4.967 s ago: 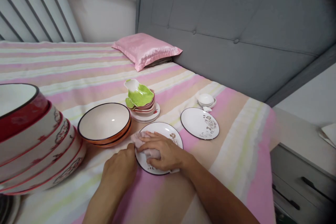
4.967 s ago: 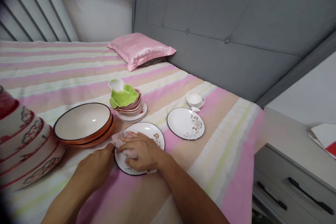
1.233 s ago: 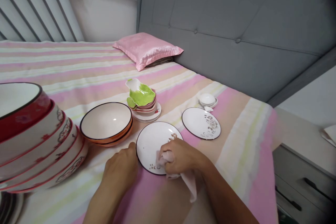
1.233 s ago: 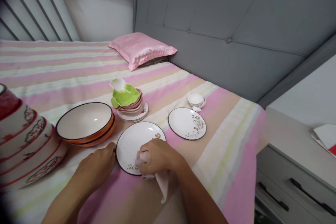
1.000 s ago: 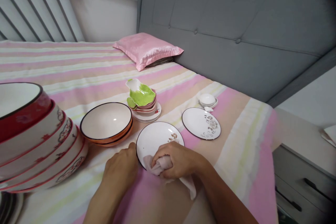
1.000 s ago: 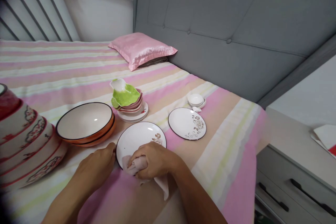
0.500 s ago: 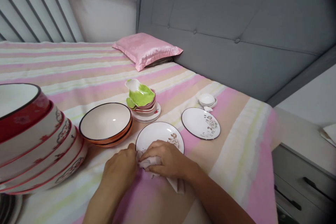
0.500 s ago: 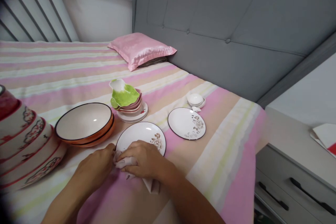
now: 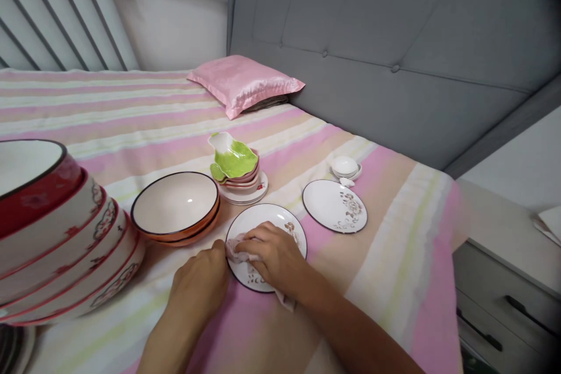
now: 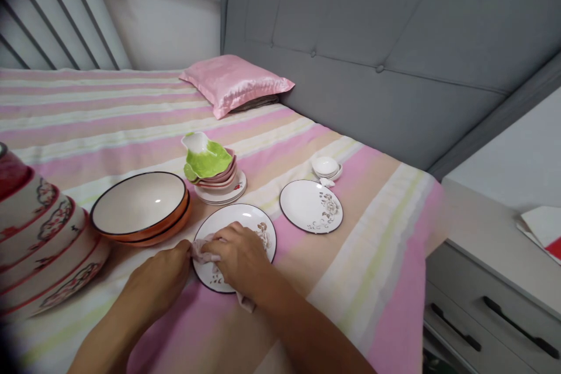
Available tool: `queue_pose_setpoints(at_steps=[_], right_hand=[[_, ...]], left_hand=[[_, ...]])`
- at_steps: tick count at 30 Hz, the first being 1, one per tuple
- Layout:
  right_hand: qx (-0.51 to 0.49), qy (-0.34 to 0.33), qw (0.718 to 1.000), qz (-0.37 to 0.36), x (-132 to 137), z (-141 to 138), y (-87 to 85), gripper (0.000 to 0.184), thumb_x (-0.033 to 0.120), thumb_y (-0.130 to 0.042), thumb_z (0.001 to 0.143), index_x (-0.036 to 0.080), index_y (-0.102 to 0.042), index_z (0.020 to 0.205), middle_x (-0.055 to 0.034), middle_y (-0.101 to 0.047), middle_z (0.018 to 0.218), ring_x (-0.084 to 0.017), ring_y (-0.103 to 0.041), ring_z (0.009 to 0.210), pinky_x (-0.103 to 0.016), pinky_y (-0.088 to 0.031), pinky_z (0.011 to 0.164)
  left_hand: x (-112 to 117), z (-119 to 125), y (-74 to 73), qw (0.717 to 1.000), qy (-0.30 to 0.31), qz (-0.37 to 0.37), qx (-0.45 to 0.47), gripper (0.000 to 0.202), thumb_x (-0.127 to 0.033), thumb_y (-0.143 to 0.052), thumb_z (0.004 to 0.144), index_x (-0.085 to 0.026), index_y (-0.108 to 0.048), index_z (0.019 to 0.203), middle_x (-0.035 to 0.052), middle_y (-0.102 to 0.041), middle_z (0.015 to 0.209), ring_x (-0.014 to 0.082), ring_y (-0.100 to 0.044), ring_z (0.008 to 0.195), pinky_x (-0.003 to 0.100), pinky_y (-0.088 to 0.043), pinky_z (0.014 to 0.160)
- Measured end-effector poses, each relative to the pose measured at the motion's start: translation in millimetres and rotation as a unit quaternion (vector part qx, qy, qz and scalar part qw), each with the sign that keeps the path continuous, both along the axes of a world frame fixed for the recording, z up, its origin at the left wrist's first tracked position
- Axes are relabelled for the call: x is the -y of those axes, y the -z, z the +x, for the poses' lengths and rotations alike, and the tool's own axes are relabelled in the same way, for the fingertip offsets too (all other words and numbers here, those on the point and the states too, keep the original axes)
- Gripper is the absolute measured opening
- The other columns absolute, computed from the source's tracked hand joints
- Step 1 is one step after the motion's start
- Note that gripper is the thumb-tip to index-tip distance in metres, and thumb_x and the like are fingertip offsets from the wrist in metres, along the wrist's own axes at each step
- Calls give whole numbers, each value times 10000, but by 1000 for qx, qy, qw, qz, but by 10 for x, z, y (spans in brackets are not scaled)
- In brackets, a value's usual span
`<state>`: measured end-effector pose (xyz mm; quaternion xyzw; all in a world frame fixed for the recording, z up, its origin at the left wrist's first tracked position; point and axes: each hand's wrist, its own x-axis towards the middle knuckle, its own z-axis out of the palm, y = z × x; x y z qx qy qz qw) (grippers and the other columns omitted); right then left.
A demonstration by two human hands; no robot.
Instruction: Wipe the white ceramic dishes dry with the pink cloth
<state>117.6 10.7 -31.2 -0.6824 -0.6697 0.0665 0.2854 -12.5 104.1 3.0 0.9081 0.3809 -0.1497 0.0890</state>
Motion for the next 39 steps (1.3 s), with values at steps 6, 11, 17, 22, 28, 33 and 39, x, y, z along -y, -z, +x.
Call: queue_pose_setpoints(at_steps=[6, 11, 17, 22, 28, 33, 39], right_hand=[[22, 47, 999, -1, -41, 33, 57, 410, 108, -555, 798, 240, -588, 1186, -23, -607, 1190, -198, -458, 1086, -319, -403, 929], [41, 85, 995, -20, -67, 72, 94, 440, 120, -530, 823, 264, -541, 1239, -6, -584, 1246, -235, -399, 1195, -366, -396, 947], [52, 118, 991, -28, -109, 130, 118, 436, 143, -568, 814, 247, -550, 1237, -39, -585, 1232, -243, -434, 1151, -376, -407, 925], [68, 197, 978, -29, -102, 152, 94, 410, 134, -595, 796, 252, -582, 1189, -51, -608, 1130, -235, -471, 1027, -345, -432, 861], [91, 279, 952, -85, -68, 119, 11, 382, 143, -598, 790, 225, -591, 1163, -69, -613, 1068, -242, -481, 970, -342, -421, 825], [104, 323, 932, -125, -23, 102, -56, 329, 190, -603, 781, 184, -610, 1110, -92, -614, 1011, -245, -498, 959, -336, -408, 812], [113, 360, 915, -140, 58, 99, -107, 222, 210, -514, 794, 161, -621, 982, -94, -634, 926, -230, -542, 915, -312, -402, 761]], left_hand=[[6, 1, 6, 1000, -5, -2, 5, 274, -126, -258, 853, -135, -501, 978, 178, -659, 929, 360, -636, 894, 465, -468, 703], [1, -3, 21, 1000, -10, -4, 9, 261, -143, -254, 865, -146, -499, 953, 168, -662, 909, 357, -637, 884, 454, -467, 685], [8, 0, 20, 1000, -9, 3, 8, 262, -177, -233, 888, -145, -490, 932, 161, -657, 897, 362, -635, 880, 458, -465, 681], [-2, 11, 26, 1000, -11, -4, 5, 263, -183, -231, 891, -145, -486, 940, 161, -655, 900, 363, -633, 883, 456, -462, 682], [-2, 2, 25, 1000, -8, 1, 6, 266, -175, -229, 886, -144, -487, 943, 161, -652, 895, 365, -631, 878, 465, -460, 684], [1, 4, 19, 1000, -9, 0, 11, 265, -173, -228, 882, -150, -488, 927, 162, -652, 884, 363, -631, 877, 460, -459, 674], [3, 2, 8, 1000, -8, 0, 10, 278, -179, -221, 884, -146, -491, 937, 170, -654, 899, 363, -632, 876, 462, -457, 677]])
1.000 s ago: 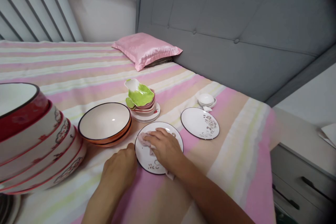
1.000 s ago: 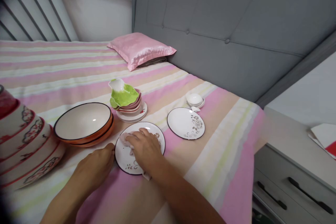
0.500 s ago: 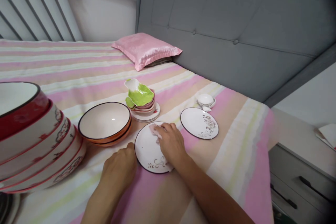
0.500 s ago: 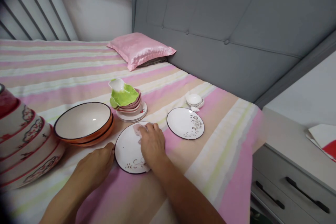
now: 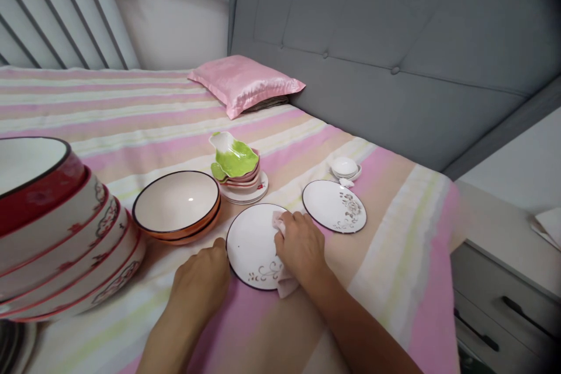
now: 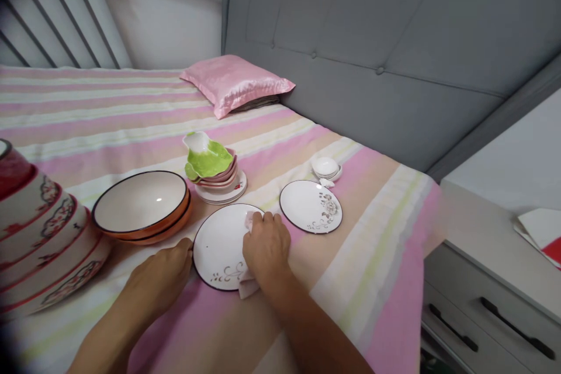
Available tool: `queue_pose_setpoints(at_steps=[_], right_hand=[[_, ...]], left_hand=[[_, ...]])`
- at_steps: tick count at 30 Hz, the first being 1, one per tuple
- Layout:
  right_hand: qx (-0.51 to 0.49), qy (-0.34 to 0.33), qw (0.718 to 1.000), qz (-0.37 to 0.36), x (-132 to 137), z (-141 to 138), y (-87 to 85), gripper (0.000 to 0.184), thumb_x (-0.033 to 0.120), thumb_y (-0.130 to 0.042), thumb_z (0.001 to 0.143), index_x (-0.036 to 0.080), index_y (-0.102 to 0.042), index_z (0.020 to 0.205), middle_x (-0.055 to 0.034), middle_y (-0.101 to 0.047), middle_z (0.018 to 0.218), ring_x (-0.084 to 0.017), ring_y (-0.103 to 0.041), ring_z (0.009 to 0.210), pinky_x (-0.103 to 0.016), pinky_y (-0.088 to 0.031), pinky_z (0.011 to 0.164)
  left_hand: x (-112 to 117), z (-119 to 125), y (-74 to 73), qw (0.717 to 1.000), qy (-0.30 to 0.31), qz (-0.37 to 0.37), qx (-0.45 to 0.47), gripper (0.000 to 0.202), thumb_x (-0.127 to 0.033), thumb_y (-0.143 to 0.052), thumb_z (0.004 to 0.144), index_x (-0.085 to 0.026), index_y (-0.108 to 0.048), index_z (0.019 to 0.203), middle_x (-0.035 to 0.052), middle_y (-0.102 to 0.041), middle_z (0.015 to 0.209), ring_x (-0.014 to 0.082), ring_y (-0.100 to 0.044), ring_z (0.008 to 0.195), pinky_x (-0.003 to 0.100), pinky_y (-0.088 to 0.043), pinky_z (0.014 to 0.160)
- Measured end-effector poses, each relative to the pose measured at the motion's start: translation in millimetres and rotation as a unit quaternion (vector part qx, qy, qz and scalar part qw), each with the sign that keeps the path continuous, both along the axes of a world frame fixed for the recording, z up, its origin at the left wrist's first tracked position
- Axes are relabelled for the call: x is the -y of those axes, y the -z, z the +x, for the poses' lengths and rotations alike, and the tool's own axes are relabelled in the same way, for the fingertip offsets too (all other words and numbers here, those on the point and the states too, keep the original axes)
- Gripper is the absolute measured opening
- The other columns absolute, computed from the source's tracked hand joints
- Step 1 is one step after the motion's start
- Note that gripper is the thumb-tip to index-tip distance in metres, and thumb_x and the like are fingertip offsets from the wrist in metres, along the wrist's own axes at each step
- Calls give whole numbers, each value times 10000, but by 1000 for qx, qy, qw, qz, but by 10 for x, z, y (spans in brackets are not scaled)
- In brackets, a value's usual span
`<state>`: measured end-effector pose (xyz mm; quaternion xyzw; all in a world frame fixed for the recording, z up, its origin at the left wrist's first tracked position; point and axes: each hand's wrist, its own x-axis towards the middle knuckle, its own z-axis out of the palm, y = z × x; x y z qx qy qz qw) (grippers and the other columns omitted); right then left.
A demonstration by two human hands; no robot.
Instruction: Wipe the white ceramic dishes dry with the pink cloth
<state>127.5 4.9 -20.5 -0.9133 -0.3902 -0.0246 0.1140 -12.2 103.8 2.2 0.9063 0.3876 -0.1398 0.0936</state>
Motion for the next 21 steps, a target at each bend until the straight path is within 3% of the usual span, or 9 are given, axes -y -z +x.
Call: queue_pose_setpoints(at_steps=[7, 13, 16, 21], right_hand=[[-43, 29, 998, -21, 30, -11, -71, 212, 266, -492, 776, 174, -635, 903, -86, -674, 821, -228, -614, 825, -296, -397, 645], [-69, 11, 996, -55, 48, -12, -120, 241, 308, -484, 762, 166, -673, 809, -122, -682, 766, -255, -640, 743, -320, -413, 614], [-76, -34, 995, -55, 64, -20, -129, 225, 294, -497, 724, 167, -680, 750, -122, -685, 770, -257, -636, 730, -318, -409, 602], [-111, -172, 977, -61, 101, -43, -154, 197, 308, -532, 691, 178, -671, 640, -80, -678, 685, -199, -592, 659, -269, -348, 564]], left_hand=[[-3, 1, 10, 1000, 1, 3, -2, 273, -139, -252, 852, -139, -502, 961, 170, -659, 895, 351, -638, 882, 437, -457, 673], [-4, 0, -8, 1000, 5, 3, -5, 273, -128, -271, 840, -133, -511, 970, 184, -662, 910, 343, -643, 884, 412, -454, 668], [1, 5, -16, 1000, 2, 1, -8, 277, -130, -285, 835, -130, -518, 986, 189, -662, 917, 337, -644, 882, 407, -455, 669], [10, 9, -19, 1000, 3, 5, -5, 289, -123, -274, 835, -123, -521, 984, 192, -662, 896, 352, -643, 883, 431, -457, 676]])
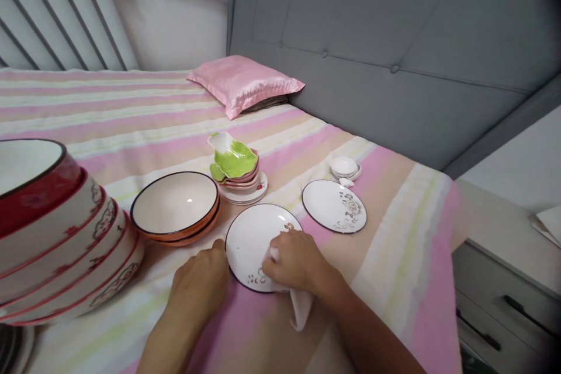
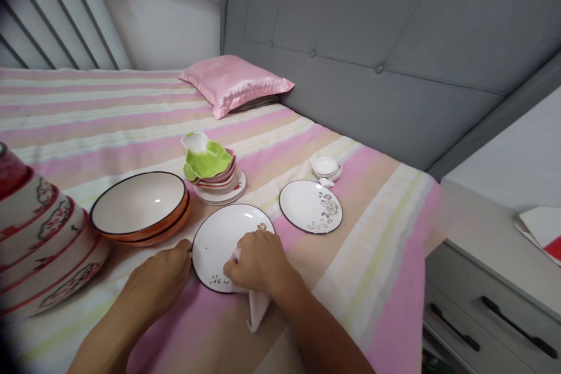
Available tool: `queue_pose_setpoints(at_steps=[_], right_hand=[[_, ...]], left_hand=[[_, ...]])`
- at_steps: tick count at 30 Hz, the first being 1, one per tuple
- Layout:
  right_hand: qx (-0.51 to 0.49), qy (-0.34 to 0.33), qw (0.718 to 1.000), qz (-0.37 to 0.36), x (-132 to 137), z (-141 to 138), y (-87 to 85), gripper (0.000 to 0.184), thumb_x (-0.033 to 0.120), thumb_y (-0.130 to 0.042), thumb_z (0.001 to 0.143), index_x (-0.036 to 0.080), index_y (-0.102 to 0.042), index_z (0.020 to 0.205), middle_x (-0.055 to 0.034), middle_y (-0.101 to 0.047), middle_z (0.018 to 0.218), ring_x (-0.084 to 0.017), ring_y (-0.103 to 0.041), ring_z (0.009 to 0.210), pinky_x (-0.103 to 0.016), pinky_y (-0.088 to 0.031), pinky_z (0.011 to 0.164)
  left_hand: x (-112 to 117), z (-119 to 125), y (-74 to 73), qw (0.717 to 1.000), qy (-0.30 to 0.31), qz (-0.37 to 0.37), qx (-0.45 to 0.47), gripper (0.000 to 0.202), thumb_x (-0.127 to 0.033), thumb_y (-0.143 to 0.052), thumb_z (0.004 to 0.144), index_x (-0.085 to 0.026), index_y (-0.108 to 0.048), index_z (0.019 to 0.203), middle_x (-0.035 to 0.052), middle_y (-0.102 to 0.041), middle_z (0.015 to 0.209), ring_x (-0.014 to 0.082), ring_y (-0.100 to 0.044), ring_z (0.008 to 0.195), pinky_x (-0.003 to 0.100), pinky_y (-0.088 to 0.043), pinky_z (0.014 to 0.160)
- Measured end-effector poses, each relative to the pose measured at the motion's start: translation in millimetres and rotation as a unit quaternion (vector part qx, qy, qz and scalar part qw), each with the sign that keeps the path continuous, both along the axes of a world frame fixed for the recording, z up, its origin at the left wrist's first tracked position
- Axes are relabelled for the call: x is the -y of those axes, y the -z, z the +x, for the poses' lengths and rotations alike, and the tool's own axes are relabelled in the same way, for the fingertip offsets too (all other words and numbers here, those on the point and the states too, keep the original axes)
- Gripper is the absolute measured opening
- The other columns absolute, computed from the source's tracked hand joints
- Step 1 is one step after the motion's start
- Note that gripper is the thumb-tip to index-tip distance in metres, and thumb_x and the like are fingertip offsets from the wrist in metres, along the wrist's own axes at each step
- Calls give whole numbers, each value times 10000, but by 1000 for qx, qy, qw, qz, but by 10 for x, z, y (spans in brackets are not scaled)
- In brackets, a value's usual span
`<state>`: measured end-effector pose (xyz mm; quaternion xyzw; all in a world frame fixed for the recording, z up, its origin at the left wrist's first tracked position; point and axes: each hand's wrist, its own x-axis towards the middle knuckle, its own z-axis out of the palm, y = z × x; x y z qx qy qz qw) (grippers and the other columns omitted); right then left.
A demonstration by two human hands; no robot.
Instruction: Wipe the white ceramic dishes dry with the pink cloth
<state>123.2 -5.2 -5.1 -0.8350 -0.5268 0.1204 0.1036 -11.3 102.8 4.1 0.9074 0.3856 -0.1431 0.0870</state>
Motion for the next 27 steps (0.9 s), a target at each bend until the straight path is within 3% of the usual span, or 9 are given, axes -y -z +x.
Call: queue_pose_setpoints(at_steps=[6, 8, 11, 13, 15, 18, 21, 24, 27], right_hand=[[-187, -126, 974, -2, 24, 25, -40, 227, 315, -595, 669, 160, -556, 507, 50, -441, 463, -74, -357, 489, -221, -231, 488], [-272, -172, 947, 1, 28, 43, -59, 251, 290, -611, 664, 153, -497, 487, 73, -362, 463, -56, -325, 495, -202, -233, 485], [-381, -231, 895, 7, 36, 54, -92, 180, 238, -615, 658, 149, -509, 544, 80, -389, 498, -48, -364, 515, -171, -269, 492], [-432, -223, 874, 30, 35, 56, -102, 77, 218, -604, 669, 150, -575, 648, 71, -462, 550, -58, -420, 548, -160, -312, 513], [-460, -163, 868, 89, 21, 62, -86, 92, 222, -578, 700, 155, -605, 756, 54, -521, 619, -76, -472, 593, -163, -362, 546], [-405, -8, 883, 239, -25, 104, -6, 174, 263, -512, 776, 172, -585, 905, 15, -594, 762, -117, -546, 695, -203, -435, 633], [-246, 90, 902, 343, -72, 172, 114, 319, 301, -484, 827, 180, -525, 1119, -58, -619, 1041, -184, -565, 944, -302, -451, 848], [-111, 73, 939, 317, -95, 200, 230, 441, 315, -459, 856, 146, -460, 1264, -119, -535, 1262, -245, -446, 1188, -416, -344, 1029], [-47, 31, 968, 247, -102, 151, 306, 550, 334, -458, 865, 95, -385, 1354, -157, -400, 1411, -286, -271, 1343, -481, -245, 1102]], left_hand=[[-6, 0, 4, 1000, 0, -5, 1, 275, -137, -249, 860, -129, -506, 957, 181, -661, 887, 363, -640, 899, 448, -459, 692], [-9, 0, 5, 1000, 0, -3, 0, 270, -136, -252, 858, -132, -502, 958, 179, -662, 891, 363, -641, 893, 452, -457, 691], [-11, -2, -2, 1000, -1, -1, -6, 259, -126, -270, 845, -137, -503, 957, 178, -666, 906, 357, -644, 891, 438, -454, 681], [-9, -5, -9, 1000, 3, -3, -7, 259, -122, -275, 839, -133, -503, 962, 183, -666, 905, 356, -643, 891, 429, -451, 676], [-8, -6, -14, 1000, 8, -8, -6, 264, -121, -275, 837, -126, -500, 975, 189, -662, 910, 354, -639, 897, 424, -447, 675], [-9, -6, -13, 1000, 3, -15, -8, 269, -124, -283, 830, -122, -500, 988, 191, -657, 925, 345, -633, 898, 417, -442, 676], [-15, -6, 0, 1000, 4, -14, -9, 273, -129, -276, 830, -123, -503, 983, 191, -654, 925, 345, -631, 889, 423, -442, 672], [-19, -9, 14, 1000, 6, -9, -7, 274, -140, -259, 844, -130, -503, 968, 185, -654, 907, 355, -634, 874, 439, -446, 667], [-17, -11, 19, 1000, 6, -6, -2, 269, -146, -254, 853, -137, -501, 960, 179, -659, 898, 356, -640, 869, 437, -452, 661]])
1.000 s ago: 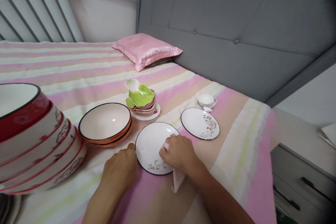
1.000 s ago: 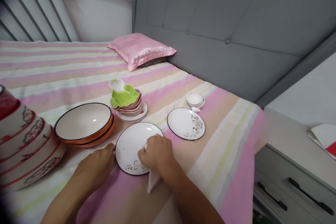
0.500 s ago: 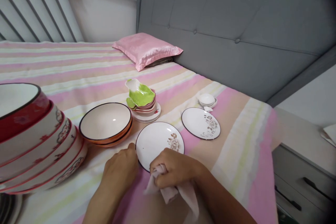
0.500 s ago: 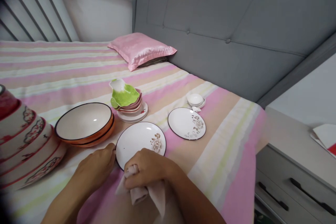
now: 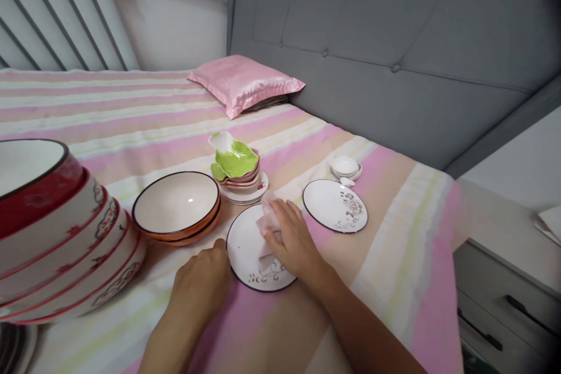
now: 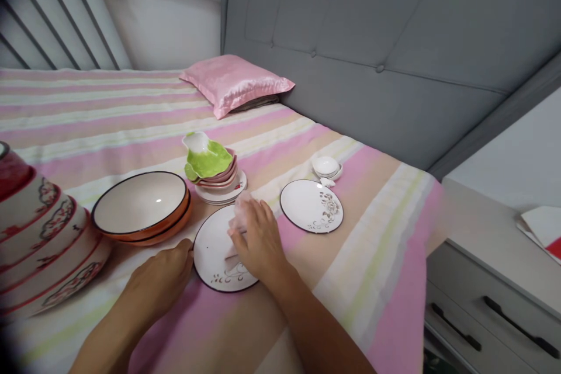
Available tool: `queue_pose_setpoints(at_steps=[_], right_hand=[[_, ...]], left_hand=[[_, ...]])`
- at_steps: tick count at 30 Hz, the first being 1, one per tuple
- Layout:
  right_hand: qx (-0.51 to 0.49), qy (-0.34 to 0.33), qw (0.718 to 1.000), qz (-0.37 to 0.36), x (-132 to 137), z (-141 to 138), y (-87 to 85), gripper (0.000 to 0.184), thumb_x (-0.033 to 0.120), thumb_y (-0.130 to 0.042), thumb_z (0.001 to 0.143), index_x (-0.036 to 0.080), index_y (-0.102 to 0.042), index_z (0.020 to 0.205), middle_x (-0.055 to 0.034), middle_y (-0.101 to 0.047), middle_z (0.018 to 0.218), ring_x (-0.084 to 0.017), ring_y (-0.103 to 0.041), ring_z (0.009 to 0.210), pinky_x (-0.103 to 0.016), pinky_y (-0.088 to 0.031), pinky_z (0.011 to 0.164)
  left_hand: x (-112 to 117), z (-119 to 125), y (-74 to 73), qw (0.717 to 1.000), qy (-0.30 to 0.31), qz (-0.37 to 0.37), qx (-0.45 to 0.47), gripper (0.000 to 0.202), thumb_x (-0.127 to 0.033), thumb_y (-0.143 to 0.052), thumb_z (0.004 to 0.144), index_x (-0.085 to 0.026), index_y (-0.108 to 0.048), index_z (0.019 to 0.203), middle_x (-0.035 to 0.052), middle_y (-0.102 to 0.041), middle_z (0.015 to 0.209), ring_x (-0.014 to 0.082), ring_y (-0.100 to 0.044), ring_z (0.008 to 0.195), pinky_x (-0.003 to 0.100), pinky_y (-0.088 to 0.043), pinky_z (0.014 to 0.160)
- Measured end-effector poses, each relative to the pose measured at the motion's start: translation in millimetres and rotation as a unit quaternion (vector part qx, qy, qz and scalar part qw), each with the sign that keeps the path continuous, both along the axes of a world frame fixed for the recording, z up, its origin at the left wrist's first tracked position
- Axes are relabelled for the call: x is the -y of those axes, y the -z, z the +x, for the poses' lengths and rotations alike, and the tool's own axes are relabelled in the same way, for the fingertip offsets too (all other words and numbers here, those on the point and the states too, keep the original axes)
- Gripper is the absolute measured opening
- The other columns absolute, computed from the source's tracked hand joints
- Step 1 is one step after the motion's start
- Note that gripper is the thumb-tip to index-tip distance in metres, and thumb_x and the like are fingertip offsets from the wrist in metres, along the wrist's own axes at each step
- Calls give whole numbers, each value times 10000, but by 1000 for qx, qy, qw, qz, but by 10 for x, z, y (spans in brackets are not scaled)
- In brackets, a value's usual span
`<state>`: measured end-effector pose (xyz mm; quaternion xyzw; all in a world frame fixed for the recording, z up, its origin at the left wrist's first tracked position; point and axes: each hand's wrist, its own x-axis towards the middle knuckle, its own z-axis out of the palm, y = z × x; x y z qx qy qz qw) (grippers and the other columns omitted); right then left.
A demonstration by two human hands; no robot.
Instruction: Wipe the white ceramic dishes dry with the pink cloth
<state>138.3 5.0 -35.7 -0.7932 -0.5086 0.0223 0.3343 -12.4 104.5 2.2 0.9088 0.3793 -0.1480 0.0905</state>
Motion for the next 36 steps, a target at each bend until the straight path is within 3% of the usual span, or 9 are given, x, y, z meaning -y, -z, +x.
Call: queue_pose_setpoints(at_steps=[3, 6, 11, 17, 26, 32, 36], right_hand=[[17, -12, 999, -45, -14, -68, 28, 590, 348, -489, 856, 95, -367, 1375, -168, -280, 1485, -297, -163, 1397, -496, -219, 1120], [12, -24, 998, -64, -36, -87, 31, 584, 353, -493, 858, 80, -378, 1361, -182, -267, 1489, -284, -157, 1405, -480, -233, 1124], [14, -76, 995, -61, -63, -41, 16, 525, 351, -523, 847, 104, -435, 1301, -185, -309, 1470, -261, -194, 1400, -470, -247, 1121], [-17, -163, 986, -37, -94, -25, -34, 355, 322, -498, 873, 174, -509, 1195, -112, -425, 1413, -208, -280, 1373, -402, -282, 1101], [-64, -274, 959, -15, -118, -56, -133, 146, 197, -532, 820, 211, -598, 950, -21, -643, 1145, -136, -526, 1170, -269, -361, 1010], [-81, -276, 957, -34, -70, -104, -102, 191, 94, -533, 608, 213, -592, 745, 6, -687, 994, -156, -621, 948, -241, -429, 861], [-114, -276, 953, -59, -27, -104, -129, 162, 102, -516, 552, 209, -561, 665, 8, -696, 822, -158, -621, 784, -226, -444, 738]], left_hand=[[5, 1, -2, 1000, 1, 4, 0, 274, -146, -253, 858, -136, -504, 966, 181, -664, 908, 348, -645, 871, 423, -453, 653], [8, 5, -4, 1000, 2, 7, -4, 293, -150, -243, 865, -126, -510, 984, 196, -662, 922, 345, -645, 870, 420, -448, 655], [10, 5, -1, 1000, 3, 7, -10, 306, -156, -241, 871, -113, -515, 1001, 201, -661, 912, 344, -645, 868, 415, -448, 658], [19, -1, -14, 1000, 8, 8, -1, 312, -168, -220, 883, -115, -507, 993, 192, -659, 919, 353, -640, 884, 436, -455, 677], [16, -4, 9, 1000, 4, 10, -2, 301, -148, -234, 877, -114, -508, 999, 194, -659, 927, 354, -640, 915, 453, -466, 709], [21, 11, -23, 1000, -2, 0, -14, 315, -113, -240, 855, -110, -521, 997, 201, -655, 935, 353, -634, 926, 442, -463, 710], [24, 22, -32, 1000, -12, 0, -15, 286, -116, -254, 851, -124, -514, 970, 183, -657, 901, 350, -638, 914, 437, -463, 707]])
